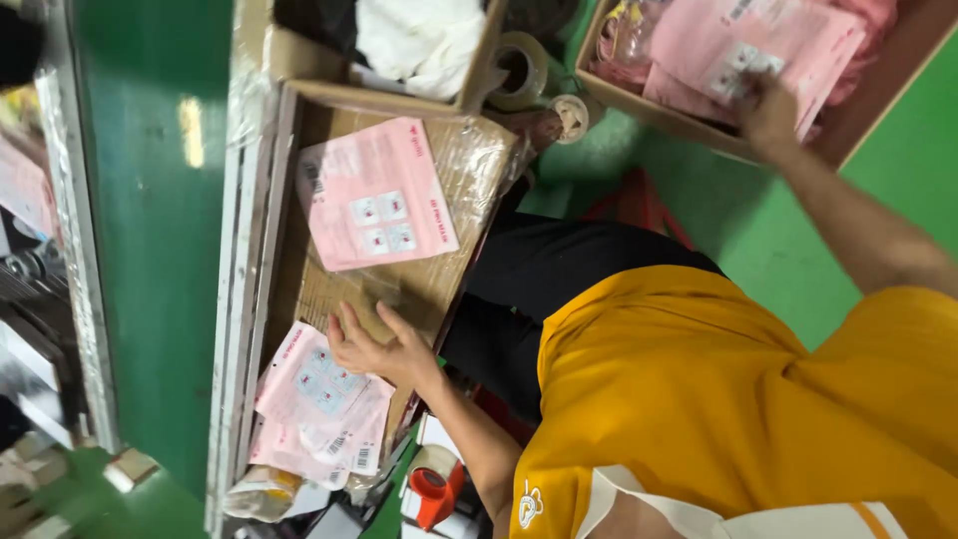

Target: Packing black face masks into shipping bags and then into cardboard boxes, finishing with tape sealing.

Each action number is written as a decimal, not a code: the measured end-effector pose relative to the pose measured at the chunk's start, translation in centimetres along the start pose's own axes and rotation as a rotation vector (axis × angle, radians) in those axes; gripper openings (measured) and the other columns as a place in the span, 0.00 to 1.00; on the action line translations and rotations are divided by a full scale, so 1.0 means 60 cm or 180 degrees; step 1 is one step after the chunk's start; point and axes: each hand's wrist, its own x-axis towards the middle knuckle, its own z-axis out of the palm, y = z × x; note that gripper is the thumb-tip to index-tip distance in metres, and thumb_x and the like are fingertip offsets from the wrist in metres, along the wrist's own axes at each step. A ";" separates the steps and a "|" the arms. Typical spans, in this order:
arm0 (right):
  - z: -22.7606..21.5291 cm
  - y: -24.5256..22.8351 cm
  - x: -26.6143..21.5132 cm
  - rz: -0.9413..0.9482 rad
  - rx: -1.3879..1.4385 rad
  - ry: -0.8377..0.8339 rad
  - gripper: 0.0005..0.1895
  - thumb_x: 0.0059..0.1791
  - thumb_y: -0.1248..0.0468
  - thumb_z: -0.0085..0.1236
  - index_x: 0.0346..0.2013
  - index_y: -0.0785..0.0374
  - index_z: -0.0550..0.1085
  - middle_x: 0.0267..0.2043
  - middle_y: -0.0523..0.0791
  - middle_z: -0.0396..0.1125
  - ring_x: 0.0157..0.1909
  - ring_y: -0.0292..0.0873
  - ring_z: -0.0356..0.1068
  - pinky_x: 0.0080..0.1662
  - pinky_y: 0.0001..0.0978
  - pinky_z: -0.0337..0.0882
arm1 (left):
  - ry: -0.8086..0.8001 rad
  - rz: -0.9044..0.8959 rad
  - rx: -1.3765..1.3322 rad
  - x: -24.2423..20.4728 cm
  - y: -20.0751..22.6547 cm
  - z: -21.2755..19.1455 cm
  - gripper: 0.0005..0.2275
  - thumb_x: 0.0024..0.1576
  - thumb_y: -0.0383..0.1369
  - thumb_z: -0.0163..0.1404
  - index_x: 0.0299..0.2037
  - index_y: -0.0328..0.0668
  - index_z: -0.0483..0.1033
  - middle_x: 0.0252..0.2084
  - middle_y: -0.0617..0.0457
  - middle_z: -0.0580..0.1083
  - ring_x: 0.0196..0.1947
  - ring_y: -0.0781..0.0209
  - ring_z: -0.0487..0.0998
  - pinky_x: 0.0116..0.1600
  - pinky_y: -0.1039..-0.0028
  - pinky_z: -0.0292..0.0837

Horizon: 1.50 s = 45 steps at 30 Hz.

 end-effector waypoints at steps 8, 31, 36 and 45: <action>-0.032 0.195 0.194 0.0367 -0.1516 -0.0714 0.44 0.47 0.51 0.69 0.69 0.71 0.62 0.68 0.60 0.59 0.69 0.61 0.56 0.67 0.56 0.54 | -0.0248 0.0666 0.0455 -0.011 0.020 0.018 0.20 0.62 0.35 0.59 0.63 0.43 0.72 0.64 0.41 0.68 0.67 0.42 0.63 0.69 0.45 0.53; -0.006 0.090 0.285 0.1050 -0.2027 -0.1930 0.45 0.43 0.31 0.63 0.62 0.60 0.75 0.60 0.59 0.70 0.59 0.61 0.71 0.62 0.57 0.66 | -0.0722 0.0336 0.0970 -0.007 0.062 -0.008 0.24 0.58 0.36 0.59 0.65 0.42 0.71 0.55 0.48 0.74 0.61 0.50 0.71 0.74 0.49 0.43; 0.010 0.210 0.238 -0.0433 -0.1672 -0.1424 0.37 0.48 0.40 0.60 0.64 0.61 0.72 0.57 0.59 0.69 0.58 0.64 0.68 0.56 0.54 0.67 | -0.0597 0.0333 0.0554 0.011 0.089 -0.022 0.23 0.60 0.34 0.58 0.65 0.42 0.70 0.54 0.48 0.74 0.59 0.52 0.72 0.76 0.51 0.45; -0.211 -0.029 0.131 0.0474 -0.0933 -0.0553 0.27 0.58 0.52 0.57 0.61 0.72 0.69 0.41 0.60 0.72 0.39 0.64 0.73 0.41 0.56 0.69 | -0.0190 0.0087 -0.0642 0.040 0.123 -0.076 0.20 0.59 0.30 0.58 0.62 0.38 0.72 0.53 0.46 0.77 0.58 0.49 0.74 0.71 0.56 0.57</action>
